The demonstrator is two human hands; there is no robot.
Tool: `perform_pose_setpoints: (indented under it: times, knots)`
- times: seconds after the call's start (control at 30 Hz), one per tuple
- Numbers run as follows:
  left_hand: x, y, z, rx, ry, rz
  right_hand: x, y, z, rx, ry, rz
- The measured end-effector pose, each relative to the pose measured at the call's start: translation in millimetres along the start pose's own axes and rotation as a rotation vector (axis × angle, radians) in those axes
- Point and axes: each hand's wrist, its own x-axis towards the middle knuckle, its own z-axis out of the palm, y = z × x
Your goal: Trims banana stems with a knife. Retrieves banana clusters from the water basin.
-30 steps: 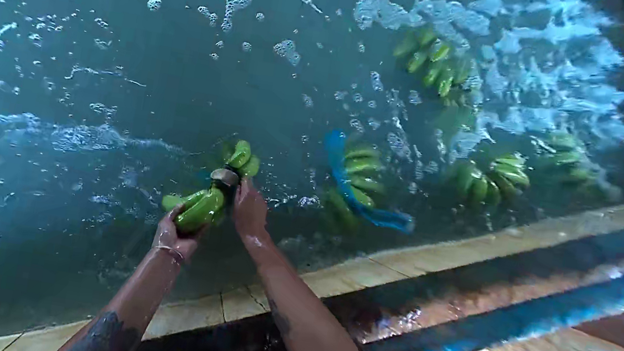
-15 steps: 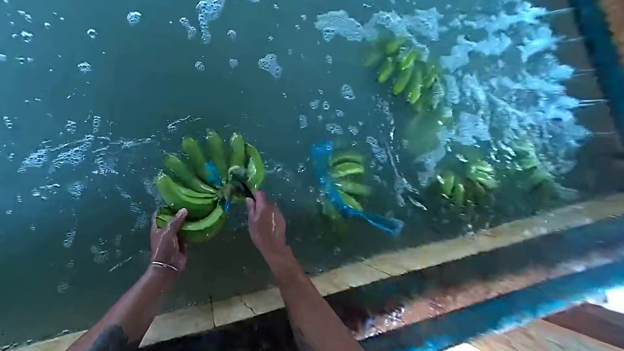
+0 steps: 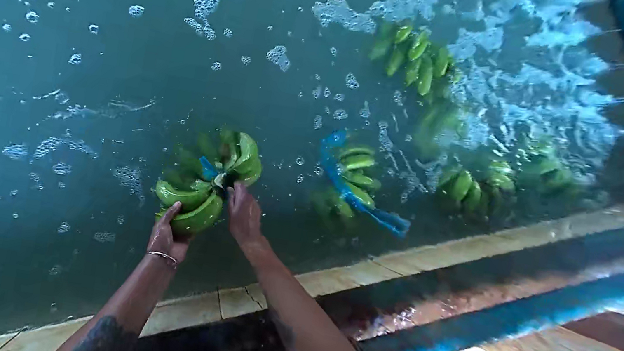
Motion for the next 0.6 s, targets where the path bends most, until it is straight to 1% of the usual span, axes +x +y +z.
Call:
perform_pose_setpoints:
  times: [0.03,0.1,0.13,0.17,0.2,0.23,0.27,0.37,0.4,0.47,0.5,0.6]
  knots:
    - [6,0,-9,0.009,-0.015,-0.001,-4,8,1,0.211,-0.139,0.027]
    - [14,-5,-27,0.036,-0.075,0.007,-11,28,-7,0.627,-0.458,0.178]
    - [15,-9,-33,0.037,-0.096,0.01,-13,39,-7,0.741,-0.52,0.227]
    - [14,-12,-35,0.032,-0.102,0.016,-14,44,-3,0.777,-0.506,0.242]
    - [13,-16,-36,0.019,-0.096,0.022,-16,45,3,0.758,-0.449,0.228]
    - [13,-19,-36,0.002,-0.081,0.03,-18,42,9,0.706,-0.401,0.202]
    - [14,-21,-35,-0.011,-0.071,0.035,-22,37,9,0.662,-0.391,0.188]
    - [24,-8,-30,0.006,-0.075,0.033,-39,22,-28,0.627,-0.531,0.155]
    - [26,-4,-30,0.02,-0.072,0.027,-43,24,-39,0.634,-0.507,0.159]
    - [26,-4,-33,0.026,-0.078,0.02,-41,36,-44,0.619,-0.318,0.24]
    - [26,-4,-28,0.017,-0.082,0.029,-30,39,-39,0.602,-0.238,0.279]
    - [19,-8,-20,-0.034,-0.064,0.05,1,30,5,0.588,-0.142,0.359]
